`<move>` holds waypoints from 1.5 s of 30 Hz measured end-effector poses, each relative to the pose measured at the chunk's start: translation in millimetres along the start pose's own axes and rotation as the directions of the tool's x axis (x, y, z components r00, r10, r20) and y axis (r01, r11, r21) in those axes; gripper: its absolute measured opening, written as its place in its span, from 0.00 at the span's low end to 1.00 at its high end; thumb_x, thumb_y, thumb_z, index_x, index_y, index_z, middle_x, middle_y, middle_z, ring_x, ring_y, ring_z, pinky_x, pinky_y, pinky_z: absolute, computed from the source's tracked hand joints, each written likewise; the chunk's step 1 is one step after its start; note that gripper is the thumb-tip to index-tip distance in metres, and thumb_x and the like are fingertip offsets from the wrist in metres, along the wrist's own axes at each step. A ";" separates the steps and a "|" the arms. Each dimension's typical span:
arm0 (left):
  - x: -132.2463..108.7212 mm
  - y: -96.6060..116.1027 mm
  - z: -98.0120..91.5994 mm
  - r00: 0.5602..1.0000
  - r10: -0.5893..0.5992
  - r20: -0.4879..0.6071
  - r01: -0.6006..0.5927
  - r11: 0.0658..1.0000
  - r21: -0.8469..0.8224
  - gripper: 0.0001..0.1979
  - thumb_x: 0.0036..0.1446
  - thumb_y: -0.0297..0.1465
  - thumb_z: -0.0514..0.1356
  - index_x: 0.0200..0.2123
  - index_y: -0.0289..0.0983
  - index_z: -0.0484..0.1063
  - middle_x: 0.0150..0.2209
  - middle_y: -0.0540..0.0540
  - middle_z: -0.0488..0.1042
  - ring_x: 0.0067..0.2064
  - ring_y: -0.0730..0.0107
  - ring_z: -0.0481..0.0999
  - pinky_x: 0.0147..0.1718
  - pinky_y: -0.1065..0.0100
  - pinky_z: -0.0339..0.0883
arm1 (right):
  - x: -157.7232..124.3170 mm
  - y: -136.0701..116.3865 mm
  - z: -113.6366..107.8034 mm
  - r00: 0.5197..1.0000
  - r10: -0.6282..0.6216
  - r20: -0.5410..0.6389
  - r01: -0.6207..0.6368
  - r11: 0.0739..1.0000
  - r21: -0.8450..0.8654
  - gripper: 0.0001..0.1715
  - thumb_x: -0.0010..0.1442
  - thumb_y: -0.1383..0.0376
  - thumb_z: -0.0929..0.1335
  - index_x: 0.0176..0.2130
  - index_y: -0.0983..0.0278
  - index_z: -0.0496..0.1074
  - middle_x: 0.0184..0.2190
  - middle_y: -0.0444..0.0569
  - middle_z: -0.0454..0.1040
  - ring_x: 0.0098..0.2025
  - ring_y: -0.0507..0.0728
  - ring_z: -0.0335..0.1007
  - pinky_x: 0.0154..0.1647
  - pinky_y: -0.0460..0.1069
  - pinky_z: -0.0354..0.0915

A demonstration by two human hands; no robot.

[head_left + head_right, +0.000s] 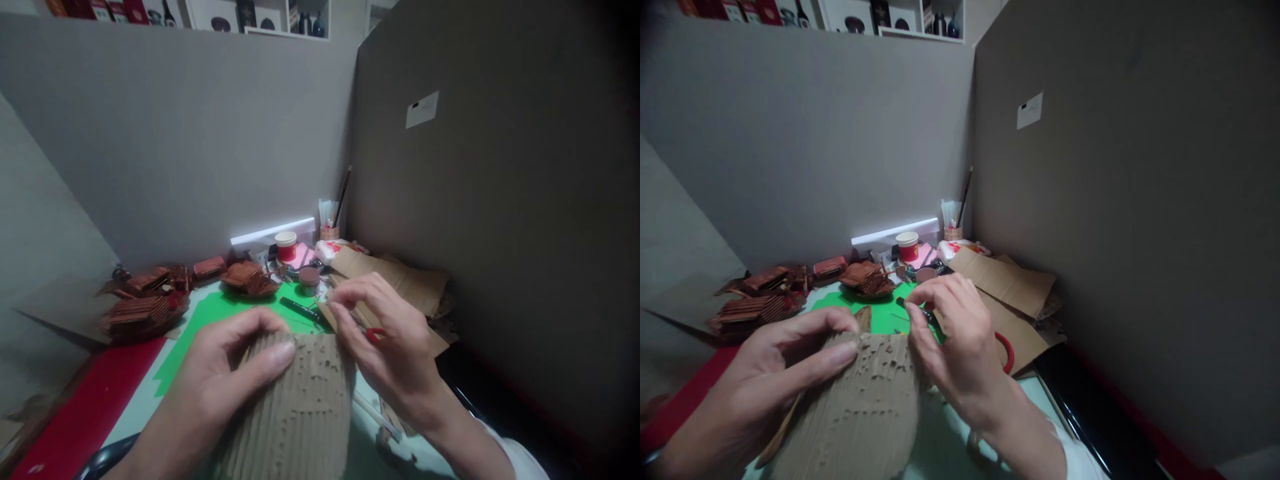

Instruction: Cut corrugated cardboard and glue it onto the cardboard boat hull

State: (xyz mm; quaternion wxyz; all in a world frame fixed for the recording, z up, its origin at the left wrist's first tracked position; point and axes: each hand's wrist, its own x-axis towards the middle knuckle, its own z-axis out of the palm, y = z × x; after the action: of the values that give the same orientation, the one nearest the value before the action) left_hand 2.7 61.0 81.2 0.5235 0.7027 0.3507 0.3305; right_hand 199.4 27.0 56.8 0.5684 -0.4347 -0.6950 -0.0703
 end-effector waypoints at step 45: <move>4.8 -4.9 11.7 0.702 0.698 0.142 -0.617 0.497 0.610 0.11 0.61 0.20 0.50 0.32 0.37 0.68 0.24 0.49 0.66 0.26 0.69 0.64 0.27 0.66 0.58 | -8.0 -22.8 -0.2 0.805 0.222 0.549 -0.439 0.846 0.302 0.13 0.68 0.62 0.63 0.32 0.63 0.68 0.26 0.40 0.66 0.30 0.50 0.63 0.33 0.45 0.59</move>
State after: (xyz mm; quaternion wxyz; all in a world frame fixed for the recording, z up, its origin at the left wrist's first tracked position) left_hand 14.2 60.1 74.2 0.0749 0.8903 0.1752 0.4137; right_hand 183.7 8.8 59.1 0.4535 -0.4240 -0.7263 0.2951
